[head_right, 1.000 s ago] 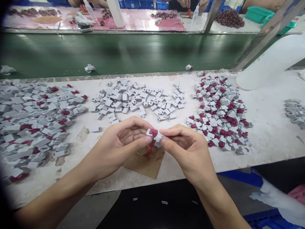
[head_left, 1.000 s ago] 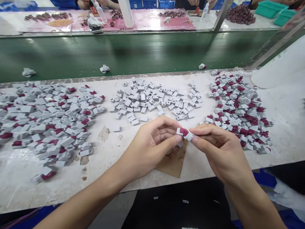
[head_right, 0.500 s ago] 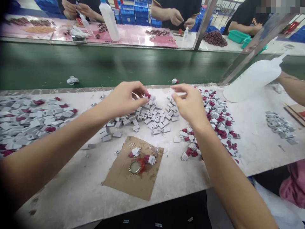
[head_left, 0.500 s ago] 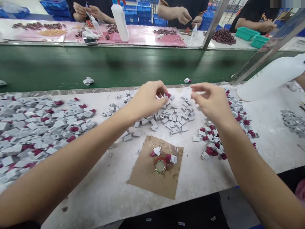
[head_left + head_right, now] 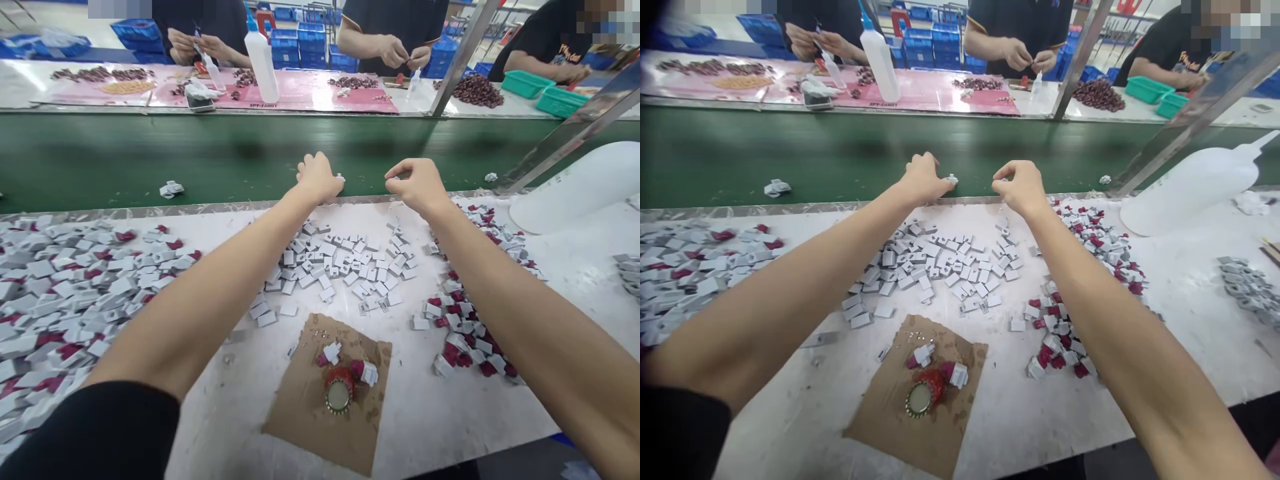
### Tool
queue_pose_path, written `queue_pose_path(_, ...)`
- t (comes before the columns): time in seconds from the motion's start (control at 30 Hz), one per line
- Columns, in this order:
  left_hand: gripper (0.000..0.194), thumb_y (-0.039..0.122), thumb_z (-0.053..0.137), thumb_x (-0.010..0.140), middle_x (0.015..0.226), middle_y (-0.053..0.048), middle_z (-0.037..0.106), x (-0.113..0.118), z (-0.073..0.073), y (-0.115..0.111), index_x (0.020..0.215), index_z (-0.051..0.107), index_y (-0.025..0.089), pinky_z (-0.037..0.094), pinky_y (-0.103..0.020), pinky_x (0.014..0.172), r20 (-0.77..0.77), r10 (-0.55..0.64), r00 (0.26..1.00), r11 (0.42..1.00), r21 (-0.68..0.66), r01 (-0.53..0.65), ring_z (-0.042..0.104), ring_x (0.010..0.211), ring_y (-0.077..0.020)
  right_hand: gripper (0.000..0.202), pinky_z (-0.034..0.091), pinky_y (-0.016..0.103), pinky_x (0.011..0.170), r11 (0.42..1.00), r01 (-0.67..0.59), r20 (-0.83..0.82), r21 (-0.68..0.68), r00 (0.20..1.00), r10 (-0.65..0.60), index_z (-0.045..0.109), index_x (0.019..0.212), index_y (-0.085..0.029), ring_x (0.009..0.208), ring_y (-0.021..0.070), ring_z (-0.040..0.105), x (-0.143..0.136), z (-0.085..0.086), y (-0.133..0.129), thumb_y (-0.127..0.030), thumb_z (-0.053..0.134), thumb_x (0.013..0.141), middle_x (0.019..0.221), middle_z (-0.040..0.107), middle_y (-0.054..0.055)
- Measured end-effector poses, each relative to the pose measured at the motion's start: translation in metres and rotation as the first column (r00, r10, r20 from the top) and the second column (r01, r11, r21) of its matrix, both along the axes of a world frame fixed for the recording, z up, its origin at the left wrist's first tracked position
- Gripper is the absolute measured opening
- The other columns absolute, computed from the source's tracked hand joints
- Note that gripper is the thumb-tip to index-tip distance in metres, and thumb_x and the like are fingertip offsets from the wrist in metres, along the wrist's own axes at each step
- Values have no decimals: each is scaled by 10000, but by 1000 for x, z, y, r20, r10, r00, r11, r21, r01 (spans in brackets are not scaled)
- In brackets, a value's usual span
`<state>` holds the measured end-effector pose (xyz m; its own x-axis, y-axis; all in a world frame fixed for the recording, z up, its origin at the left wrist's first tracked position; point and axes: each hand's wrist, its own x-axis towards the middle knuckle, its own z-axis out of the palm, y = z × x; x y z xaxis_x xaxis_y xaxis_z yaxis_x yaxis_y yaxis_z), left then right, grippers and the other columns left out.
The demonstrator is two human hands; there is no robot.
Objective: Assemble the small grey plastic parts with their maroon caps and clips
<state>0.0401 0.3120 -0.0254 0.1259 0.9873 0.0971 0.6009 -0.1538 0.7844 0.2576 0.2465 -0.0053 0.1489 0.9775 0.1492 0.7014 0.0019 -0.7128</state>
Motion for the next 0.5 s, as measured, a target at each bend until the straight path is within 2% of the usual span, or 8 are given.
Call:
queue_pose_path(0.07,448,148,849,834,1310,-176,722,-2,13,-29,1266,737,115,547,-448,1029,40,-154,987,987,54,151,661,1253,-341,298,663,503,1043,997,-44,-134,56,990,51,819,1188,-184,1154,336,817,0,4,-33,-239,776,898,1244,842,144)
queue_pose_path(0.1,425,156,815,880,1301,-162,747,-2,20,-46,1297,741,126,554,-428,1028,83,-279,957,959,72,274,691,1223,-312,368,675,497,1024,994,-66,-245,90,966,86,787,1264,-216,1158,324,825,0,5,-51,-271,798,901,1306,835,130)
queue_pose_path(0.13,376,159,773,927,1265,-143,777,-2,28,-64,1302,748,138,557,-415,1038,146,-400,905,916,83,392,718,1200,-287,448,683,498,1013,989,-81,-371,123,921,122,751,1319,-253,1166,319,829,-2,7,-69,-297,841,882,1361,825,117)
queue_pose_path(0.2,286,174,695,1003,1206,-113,818,0,41,-99,1280,764,158,564,-400,1032,245,-536,808,843,114,525,754,1165,-253,620,687,500,998,981,-101,-596,167,782,182,688,1368,-313,1177,316,829,-5,9,-103,-323,949,806,1412,816,97)
queue_pose_path(0.23,256,180,669,1025,1187,-99,829,1,45,-114,1257,775,170,567,-394,1013,258,-563,785,825,127,551,762,1145,-242,682,689,490,981,979,-108,-666,171,720,196,669,1368,-329,1166,311,828,-7,11,-118,-331,992,767,1403,821,89)
queue_pose_path(0.3,232,182,647,1040,1180,-75,841,3,51,-139,1214,800,197,568,-379,947,223,-576,786,817,145,558,765,1103,-229,750,695,448,935,980,-120,-718,160,667,199,647,1356,-341,1126,288,830,-12,14,-142,-359,1047,722,1373,828,75)
queue_pose_path(0.4,206,206,678,1042,1210,-59,843,3,52,-163,1193,817,217,562,-349,873,197,-577,793,817,148,558,759,1064,-215,769,702,409,891,981,-122,-730,149,656,192,651,1320,-344,1081,270,837,-18,20,-167,-379,1092,691,1333,829,60)
queue_pose_path(0.5,111,287,754,1048,1174,-60,851,-3,49,-180,1095,826,218,569,-342,876,228,-562,795,827,141,544,761,1033,-214,605,707,413,954,982,-119,-704,146,685,188,710,1250,-321,1083,258,842,-21,23,-189,-381,1068,767,1307,828,57)
